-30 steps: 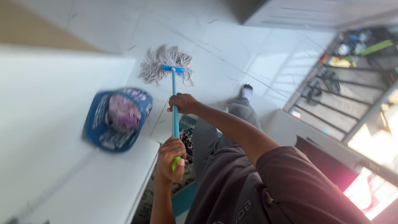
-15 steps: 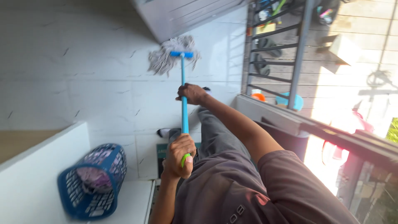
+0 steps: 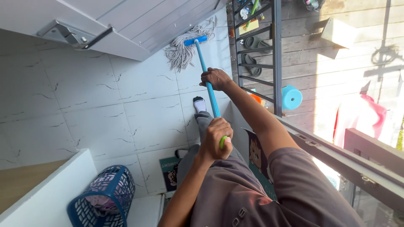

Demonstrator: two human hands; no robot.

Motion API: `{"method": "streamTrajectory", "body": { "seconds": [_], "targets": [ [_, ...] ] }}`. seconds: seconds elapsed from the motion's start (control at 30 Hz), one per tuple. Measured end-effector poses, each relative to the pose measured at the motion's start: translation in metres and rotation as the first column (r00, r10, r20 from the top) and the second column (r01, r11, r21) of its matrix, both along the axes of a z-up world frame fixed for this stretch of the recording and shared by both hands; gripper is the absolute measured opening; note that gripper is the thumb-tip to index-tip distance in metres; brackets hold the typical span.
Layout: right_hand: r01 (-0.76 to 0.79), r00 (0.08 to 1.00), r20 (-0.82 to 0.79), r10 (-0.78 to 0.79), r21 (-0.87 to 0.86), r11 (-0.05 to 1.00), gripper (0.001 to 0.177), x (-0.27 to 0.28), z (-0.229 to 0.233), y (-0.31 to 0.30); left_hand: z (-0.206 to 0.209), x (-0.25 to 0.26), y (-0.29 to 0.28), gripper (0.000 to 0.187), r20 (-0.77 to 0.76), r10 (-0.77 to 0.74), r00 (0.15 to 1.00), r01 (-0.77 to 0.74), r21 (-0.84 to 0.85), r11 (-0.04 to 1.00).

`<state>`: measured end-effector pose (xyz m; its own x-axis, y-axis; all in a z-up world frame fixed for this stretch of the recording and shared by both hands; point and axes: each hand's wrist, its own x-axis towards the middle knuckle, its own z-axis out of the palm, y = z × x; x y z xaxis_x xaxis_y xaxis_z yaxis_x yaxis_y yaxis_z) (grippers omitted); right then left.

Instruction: The person mops the tiled floor using a mop, pushing and pulling it across the surface while walking through an entryway and into a kitchen area.

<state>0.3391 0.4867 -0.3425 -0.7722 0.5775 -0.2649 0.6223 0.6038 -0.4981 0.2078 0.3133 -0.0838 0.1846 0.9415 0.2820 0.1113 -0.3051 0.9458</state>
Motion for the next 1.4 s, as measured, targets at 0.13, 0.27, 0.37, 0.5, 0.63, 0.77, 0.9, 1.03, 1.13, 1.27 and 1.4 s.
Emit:
{"method": "streamTrajectory", "body": {
  "seconds": [0.13,0.27,0.37,0.5,0.63,0.77,0.9,1.03,1.13,1.27,1.4],
  "targets": [
    [0.205,0.978,-0.029,-0.207,-0.048,0.978,0.033,-0.005,-0.007,-0.037,-0.01,-0.004,-0.023,0.032,-0.017,-0.017,1.0,0.016,-0.039,0.999],
    [0.412,0.897,-0.11,-0.428,-0.143,0.9,0.035,-0.015,-0.02,-0.094,-0.015,-0.022,-0.06,0.041,-0.001,-0.052,0.999,0.052,-0.063,0.997],
    [0.435,0.884,-0.113,-0.453,-0.152,0.888,0.039,-0.016,-0.027,-0.144,-0.006,-0.036,-0.096,0.044,0.017,-0.082,0.996,0.083,-0.09,0.992],
    [0.591,0.763,-0.152,-0.629,-0.233,0.773,0.043,-0.016,-0.028,-0.226,0.011,-0.064,-0.13,0.051,0.056,-0.286,0.957,0.292,-0.166,0.942],
    [0.676,0.691,-0.114,-0.714,-0.249,0.693,0.049,-0.011,-0.026,-0.303,0.024,-0.081,-0.158,0.053,0.104,-0.429,0.897,0.441,-0.239,0.865],
    [0.659,0.716,-0.118,-0.688,-0.211,0.722,0.041,-0.004,-0.016,-0.332,0.026,-0.084,-0.169,0.053,0.096,-0.44,0.893,0.447,-0.303,0.842],
    [0.687,0.701,-0.116,-0.704,-0.154,0.71,0.034,-0.013,-0.01,-0.311,0.027,-0.08,-0.157,0.054,0.028,-0.445,0.895,0.435,-0.274,0.858],
    [0.662,0.735,-0.107,-0.669,-0.094,0.743,0.034,-0.021,-0.015,-0.251,0.029,-0.068,-0.124,0.05,-0.026,-0.387,0.922,0.372,-0.218,0.902],
    [0.624,0.765,-0.159,-0.624,-0.053,0.78,0.031,-0.018,-0.023,-0.183,0.026,-0.058,-0.077,0.042,-0.015,-0.279,0.96,0.272,-0.184,0.945],
    [0.517,0.852,-0.085,-0.517,-0.017,0.856,0.033,-0.008,-0.035,-0.09,0.011,-0.048,-0.01,0.028,0.058,-0.08,0.995,0.09,-0.176,0.98],
    [0.433,0.901,-0.004,-0.433,-0.009,0.901,0.032,-0.003,-0.04,-0.021,-0.003,-0.037,0.021,0.022,0.019,-0.028,0.999,0.03,-0.138,0.99]
  ]
}}
